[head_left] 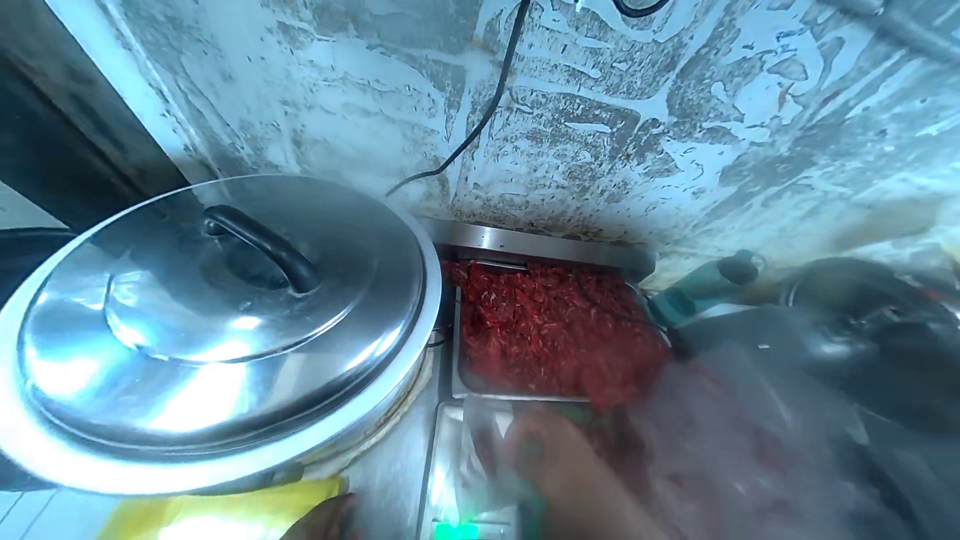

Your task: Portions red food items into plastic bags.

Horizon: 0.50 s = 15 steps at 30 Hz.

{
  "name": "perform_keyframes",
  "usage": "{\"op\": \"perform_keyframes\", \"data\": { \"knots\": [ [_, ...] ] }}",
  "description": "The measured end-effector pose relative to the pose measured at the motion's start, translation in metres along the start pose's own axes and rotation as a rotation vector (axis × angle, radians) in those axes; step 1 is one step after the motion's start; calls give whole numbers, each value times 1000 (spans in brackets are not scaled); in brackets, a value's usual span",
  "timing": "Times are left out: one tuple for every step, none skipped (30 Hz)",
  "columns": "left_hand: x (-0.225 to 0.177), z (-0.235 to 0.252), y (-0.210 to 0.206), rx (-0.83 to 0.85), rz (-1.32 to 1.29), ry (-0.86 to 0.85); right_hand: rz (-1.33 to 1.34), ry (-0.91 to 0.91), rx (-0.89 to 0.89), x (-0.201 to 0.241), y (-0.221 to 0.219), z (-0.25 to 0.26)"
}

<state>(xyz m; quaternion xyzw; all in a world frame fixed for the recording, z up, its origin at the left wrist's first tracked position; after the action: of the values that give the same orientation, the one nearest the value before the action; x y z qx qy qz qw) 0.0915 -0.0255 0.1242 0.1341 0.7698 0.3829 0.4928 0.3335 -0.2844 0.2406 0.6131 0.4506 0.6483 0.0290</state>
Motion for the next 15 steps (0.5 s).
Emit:
{"op": "perform_keyframes", "data": {
  "knots": [
    [0, -1, 2, 8, -2, 17, 29, 1, -26, 0, 3, -2],
    [0, -1, 4, 12, -3, 28, 67, -6, -49, 0, 8, -5],
    [-1, -1, 6, 11, -3, 27, 112, -20, -69, 1, 13, -7],
    [-2, 0, 7, 10, 3, 19, 157, -36, -88, 2, 17, -9],
    [-5, 1, 9, 2, 13, -3, 188, -52, -110, 2, 21, -11],
    [-14, 3, 12, -14, 22, -41, 207, -63, -137, 1, 24, -13],
    [-28, 4, 18, -32, 31, -95, 224, -64, -166, 0, 27, -16],
    [-48, 5, 26, -52, 38, -169, 246, -63, -192, -2, 29, -18],
    [-71, 6, 36, -72, 52, -255, 270, -65, -214, -5, 29, -22],
    [-96, 5, 49, -95, 64, -358, 285, -67, -231, -7, 30, -25],
    [-123, 2, 63, -114, 72, -472, 296, -67, -246, -11, 30, -30],
    [-152, -2, 79, -124, 87, -597, 303, -71, -262, -14, 29, -35],
    [-182, -8, 96, -126, 119, -721, 308, -76, -277, -17, 29, -39],
    [-212, -16, 113, -129, 150, -843, 316, -86, -287, -20, 29, -45],
    [-240, -25, 129, -136, 171, -951, 324, -103, -297, -24, 28, -50]
  ]
}}
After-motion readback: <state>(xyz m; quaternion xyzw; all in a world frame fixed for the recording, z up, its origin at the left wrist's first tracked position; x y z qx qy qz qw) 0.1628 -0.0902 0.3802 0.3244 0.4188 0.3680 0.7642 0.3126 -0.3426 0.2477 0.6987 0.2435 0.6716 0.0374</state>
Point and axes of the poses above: each hand's wrist, its own z-axis towards the middle knuckle, its own y-axis out of the back of the hand, x = y × z, the point moved 2 cm from there along z, towards the middle knuckle, and after that the axes turned 14 degrees about -x, right-handed, at the moved point
